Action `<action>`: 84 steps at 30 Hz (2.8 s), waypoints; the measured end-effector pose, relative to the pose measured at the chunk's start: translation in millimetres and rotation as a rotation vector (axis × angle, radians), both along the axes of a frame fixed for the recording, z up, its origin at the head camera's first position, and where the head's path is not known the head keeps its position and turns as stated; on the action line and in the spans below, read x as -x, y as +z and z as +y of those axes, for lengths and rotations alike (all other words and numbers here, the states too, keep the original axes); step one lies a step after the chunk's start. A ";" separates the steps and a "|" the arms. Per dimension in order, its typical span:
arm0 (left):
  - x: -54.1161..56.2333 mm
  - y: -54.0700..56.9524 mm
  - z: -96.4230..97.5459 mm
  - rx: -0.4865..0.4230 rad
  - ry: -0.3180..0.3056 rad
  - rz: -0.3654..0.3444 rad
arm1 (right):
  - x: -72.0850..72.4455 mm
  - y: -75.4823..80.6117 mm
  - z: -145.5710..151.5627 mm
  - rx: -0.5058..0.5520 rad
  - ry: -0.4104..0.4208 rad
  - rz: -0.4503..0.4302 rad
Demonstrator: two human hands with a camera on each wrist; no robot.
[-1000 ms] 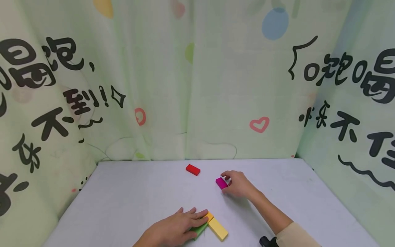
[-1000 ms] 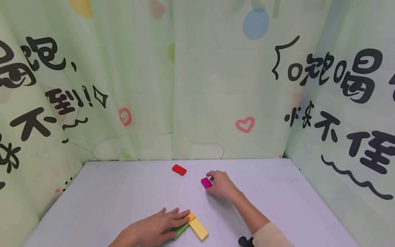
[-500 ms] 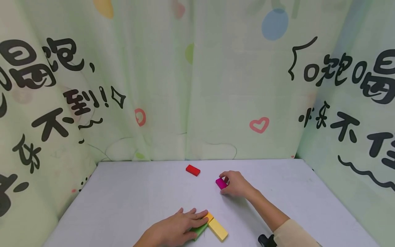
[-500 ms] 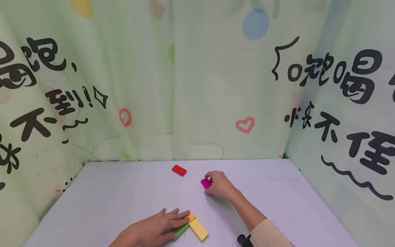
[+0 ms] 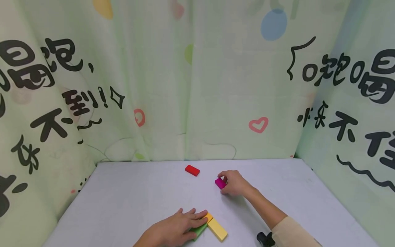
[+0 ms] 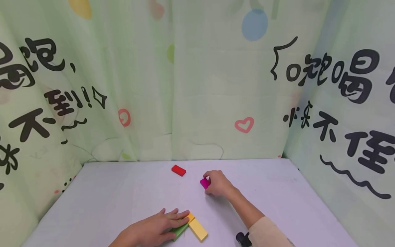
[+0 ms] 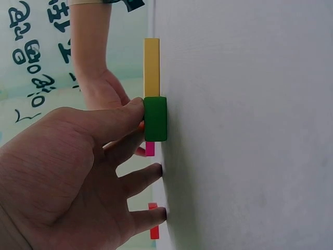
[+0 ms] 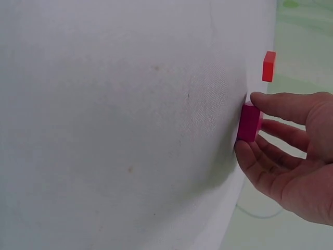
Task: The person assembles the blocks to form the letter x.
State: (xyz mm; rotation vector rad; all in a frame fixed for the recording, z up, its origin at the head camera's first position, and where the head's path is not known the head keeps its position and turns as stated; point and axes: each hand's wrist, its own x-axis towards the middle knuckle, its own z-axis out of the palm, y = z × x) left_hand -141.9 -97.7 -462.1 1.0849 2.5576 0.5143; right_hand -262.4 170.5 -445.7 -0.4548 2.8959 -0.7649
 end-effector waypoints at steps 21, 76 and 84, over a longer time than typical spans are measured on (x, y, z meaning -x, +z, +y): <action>-0.5 -1.6 -1.9 -0.012 -0.015 0.016 | 0.4 4.0 -1.3 -0.012 0.036 -0.024; -0.7 0.6 -0.6 -0.015 -0.019 0.038 | -16.7 8.0 6.6 0.058 0.504 -0.076; 0.4 0.2 -0.3 -0.006 -0.021 0.030 | -21.5 10.8 2.3 0.053 0.541 -0.103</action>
